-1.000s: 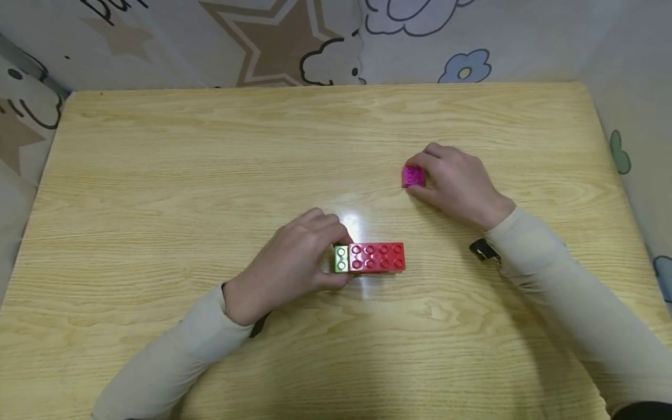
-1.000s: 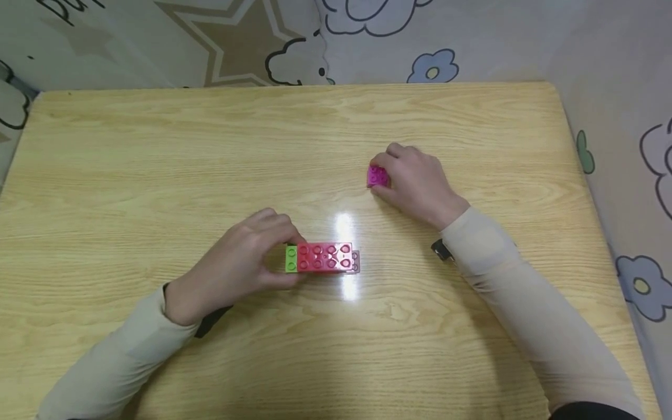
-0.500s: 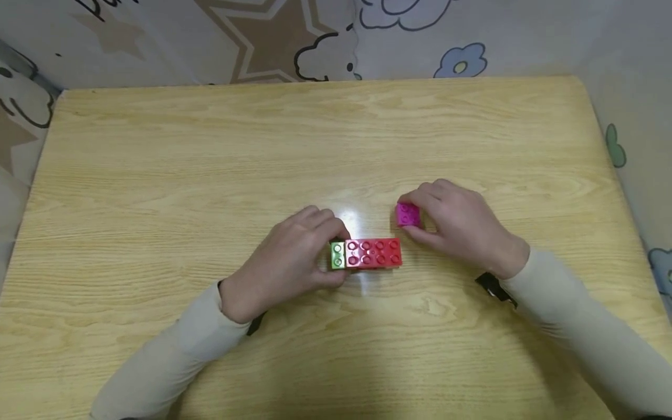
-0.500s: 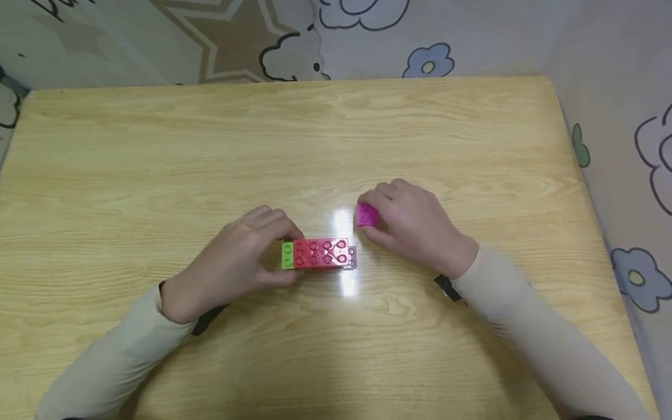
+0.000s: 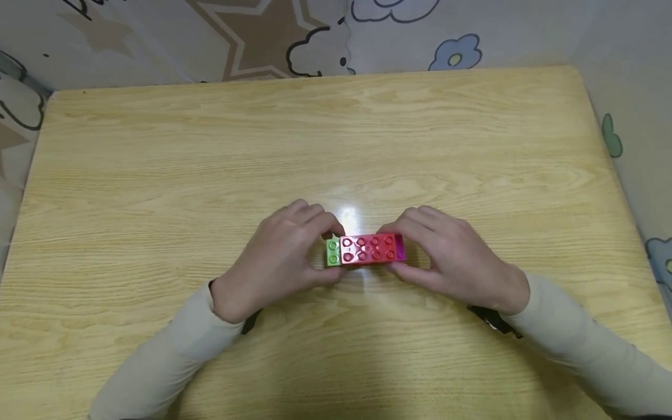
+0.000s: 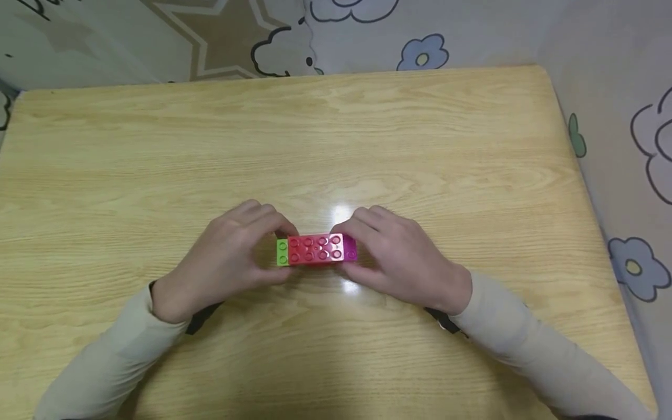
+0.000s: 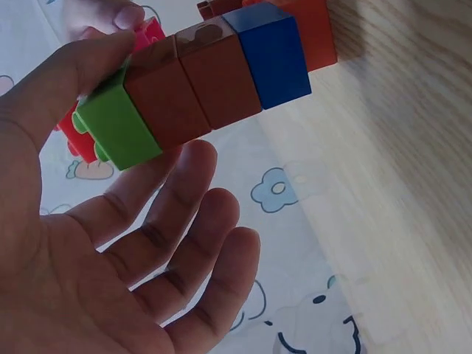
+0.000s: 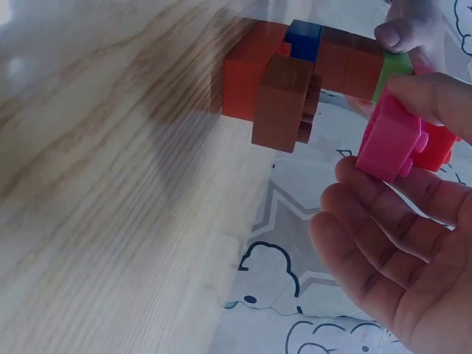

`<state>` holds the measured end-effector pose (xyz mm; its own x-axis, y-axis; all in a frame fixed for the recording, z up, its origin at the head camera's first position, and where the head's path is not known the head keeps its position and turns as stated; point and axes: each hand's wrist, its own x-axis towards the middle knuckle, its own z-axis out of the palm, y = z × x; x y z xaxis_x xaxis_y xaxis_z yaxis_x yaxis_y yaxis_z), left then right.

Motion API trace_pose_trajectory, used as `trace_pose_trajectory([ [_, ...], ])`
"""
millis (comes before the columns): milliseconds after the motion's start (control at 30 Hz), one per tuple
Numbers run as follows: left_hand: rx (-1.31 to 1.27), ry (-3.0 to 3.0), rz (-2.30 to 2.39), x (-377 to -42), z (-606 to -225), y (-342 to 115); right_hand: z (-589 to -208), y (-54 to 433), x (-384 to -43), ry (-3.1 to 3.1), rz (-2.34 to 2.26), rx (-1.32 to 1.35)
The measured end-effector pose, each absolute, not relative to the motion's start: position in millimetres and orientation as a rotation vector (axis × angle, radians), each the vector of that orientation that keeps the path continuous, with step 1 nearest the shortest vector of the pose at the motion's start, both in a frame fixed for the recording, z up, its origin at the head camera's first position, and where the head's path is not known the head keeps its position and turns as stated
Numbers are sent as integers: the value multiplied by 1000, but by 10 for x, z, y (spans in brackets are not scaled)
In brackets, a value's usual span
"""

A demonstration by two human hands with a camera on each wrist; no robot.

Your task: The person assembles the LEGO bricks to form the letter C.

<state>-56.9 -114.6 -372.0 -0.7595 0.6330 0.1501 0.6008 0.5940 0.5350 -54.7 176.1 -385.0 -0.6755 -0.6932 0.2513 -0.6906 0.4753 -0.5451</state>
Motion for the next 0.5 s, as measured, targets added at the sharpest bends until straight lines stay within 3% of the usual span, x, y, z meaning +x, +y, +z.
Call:
trace_pose_trajectory([
  [500,1191,2719,1172,-559,-3733,-1103,-3902,1766,-519,2617,-1200,-1222],
])
